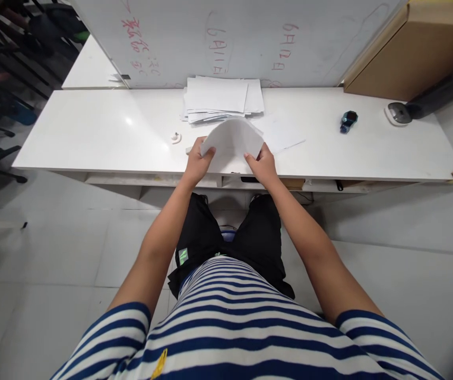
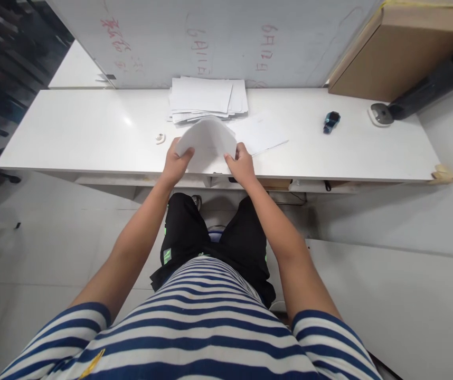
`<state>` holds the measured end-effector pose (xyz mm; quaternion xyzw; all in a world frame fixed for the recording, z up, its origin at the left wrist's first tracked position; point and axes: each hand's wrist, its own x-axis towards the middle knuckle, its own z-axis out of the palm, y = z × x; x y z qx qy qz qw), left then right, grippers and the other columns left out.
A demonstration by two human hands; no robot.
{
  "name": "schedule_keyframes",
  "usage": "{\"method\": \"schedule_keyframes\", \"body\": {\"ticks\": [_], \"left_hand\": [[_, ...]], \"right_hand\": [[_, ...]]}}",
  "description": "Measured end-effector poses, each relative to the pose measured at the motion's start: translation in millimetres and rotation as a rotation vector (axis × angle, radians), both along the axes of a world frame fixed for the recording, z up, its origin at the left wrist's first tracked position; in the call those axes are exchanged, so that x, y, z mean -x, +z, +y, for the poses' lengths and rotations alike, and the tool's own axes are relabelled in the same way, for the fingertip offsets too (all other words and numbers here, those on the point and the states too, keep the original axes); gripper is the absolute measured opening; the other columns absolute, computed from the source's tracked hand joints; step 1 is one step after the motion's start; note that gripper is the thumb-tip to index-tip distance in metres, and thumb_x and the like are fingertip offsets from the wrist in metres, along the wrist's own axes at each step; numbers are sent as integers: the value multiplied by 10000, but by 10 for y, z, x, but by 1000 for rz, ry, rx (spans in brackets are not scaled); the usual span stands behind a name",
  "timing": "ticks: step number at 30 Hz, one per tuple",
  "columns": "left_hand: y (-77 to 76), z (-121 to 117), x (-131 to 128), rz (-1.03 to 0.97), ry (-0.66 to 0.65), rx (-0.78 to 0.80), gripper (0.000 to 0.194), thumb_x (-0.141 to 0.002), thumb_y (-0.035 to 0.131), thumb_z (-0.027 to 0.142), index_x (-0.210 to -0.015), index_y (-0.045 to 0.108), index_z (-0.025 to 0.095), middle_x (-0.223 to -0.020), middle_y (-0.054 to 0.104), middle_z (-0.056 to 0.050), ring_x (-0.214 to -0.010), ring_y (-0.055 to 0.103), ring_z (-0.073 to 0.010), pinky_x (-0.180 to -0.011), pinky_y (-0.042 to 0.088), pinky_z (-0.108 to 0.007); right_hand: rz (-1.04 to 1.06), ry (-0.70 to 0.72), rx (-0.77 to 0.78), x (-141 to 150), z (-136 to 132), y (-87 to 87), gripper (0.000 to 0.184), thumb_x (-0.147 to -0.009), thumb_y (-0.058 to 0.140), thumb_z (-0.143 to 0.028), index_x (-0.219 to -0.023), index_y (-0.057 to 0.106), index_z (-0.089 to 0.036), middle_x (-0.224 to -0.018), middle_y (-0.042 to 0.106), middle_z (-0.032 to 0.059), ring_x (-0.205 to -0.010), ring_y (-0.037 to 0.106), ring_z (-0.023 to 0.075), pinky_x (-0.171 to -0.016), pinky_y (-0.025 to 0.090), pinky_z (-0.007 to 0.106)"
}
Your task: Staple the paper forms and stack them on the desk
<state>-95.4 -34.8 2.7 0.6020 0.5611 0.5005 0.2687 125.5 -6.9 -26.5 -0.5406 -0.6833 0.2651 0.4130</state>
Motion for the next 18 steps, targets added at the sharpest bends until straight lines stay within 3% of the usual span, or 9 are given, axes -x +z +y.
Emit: {"method": "schedule_keyframes", "body": {"ticks": [4, 11, 18], "left_hand": [[-46, -21, -28, -27, 21, 10, 450, -856, 550, 566, -1040, 623, 162, -1020, 675, -87, -996, 617, -246, -887, 490, -371], [-91, -34, 20, -1, 35, 19, 356, -872, 550, 525, -779, 626, 190, -741, 626, -29, -814, 606, -217, -782, 503, -357], [-144, -58, 47, 63, 57, 34, 369, -853, 565, 535, -828, 642, 175, -807, 665, -55, -811, 612, -221, -762, 503, -349]], "right_hand": [[10, 5, 51, 17, -40, 7, 357, -854, 532, -459, -1089, 529, -190, -937, 648, 75, -911, 607, 242, -843, 487, 408], [-32, 23, 81, 24, -70, -12, 377, -856, 520, -458, -1133, 523, -202, -1052, 660, 124, -978, 602, 293, -857, 480, 458], [-35, -11, 134, 7, -131, -80, 281, -883, 505, -443, -1044, 503, -212, -952, 658, 104, -916, 607, 258, -848, 478, 414]]}}
